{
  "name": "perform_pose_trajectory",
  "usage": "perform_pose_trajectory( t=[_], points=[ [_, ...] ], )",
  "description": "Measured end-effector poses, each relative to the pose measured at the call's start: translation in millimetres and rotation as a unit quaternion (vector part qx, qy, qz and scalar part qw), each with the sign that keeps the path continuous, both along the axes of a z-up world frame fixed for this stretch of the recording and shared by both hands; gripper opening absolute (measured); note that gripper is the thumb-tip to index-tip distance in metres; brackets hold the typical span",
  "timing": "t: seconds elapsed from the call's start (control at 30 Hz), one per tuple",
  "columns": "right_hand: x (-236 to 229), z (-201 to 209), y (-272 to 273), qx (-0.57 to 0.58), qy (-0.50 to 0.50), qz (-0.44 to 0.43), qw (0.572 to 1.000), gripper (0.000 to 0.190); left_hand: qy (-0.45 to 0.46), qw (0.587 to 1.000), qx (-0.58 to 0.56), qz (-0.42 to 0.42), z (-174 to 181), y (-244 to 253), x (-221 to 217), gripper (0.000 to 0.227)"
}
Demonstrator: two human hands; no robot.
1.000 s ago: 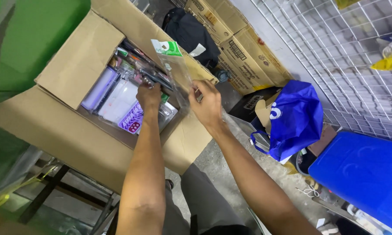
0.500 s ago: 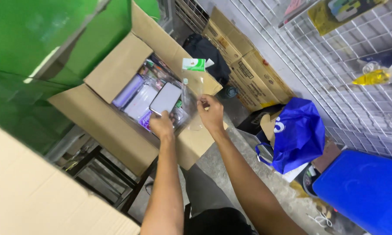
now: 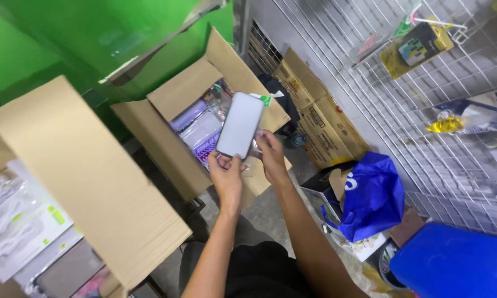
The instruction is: The recorder is sorting and inspecting various phone cases and screen protectors inside a cardboard box.
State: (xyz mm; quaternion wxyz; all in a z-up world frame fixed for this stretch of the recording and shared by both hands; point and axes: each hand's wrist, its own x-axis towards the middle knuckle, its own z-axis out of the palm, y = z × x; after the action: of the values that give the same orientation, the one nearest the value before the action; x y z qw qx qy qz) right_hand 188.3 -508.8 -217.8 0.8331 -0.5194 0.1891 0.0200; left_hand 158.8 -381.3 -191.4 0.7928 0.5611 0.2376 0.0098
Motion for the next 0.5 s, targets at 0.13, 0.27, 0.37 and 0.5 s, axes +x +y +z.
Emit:
perform_pose_trajectory(
  t=[0.13,0.27,0.37,0.5],
  points=[
    [-11.3,61.0,19.2,0.081,-0.019,-0.008,0.997,0.023,-0.053,0.996,0.073,-0.006,83.6,17.5,-19.4,0.064],
    [-19.9,105.7,42.2,0.063,-0.074,0.026,0.995,0.023,-0.086,0.969,0.227,-0.045,138.3,43.3,-29.7,0.067],
    [-38.0,134.4,62.4,0.030,-0.082,0.043,0.995,0.027,-0.138,0.919,0.363,-0.064,167.7,67.1,-49.8,0.069],
    [-58.9,142.5,86.1,-0.059,-0.095,0.059,0.992,0.026,-0.253,0.805,0.534,-0.044,207.2,104.9,-75.8,0.070]
  ],
)
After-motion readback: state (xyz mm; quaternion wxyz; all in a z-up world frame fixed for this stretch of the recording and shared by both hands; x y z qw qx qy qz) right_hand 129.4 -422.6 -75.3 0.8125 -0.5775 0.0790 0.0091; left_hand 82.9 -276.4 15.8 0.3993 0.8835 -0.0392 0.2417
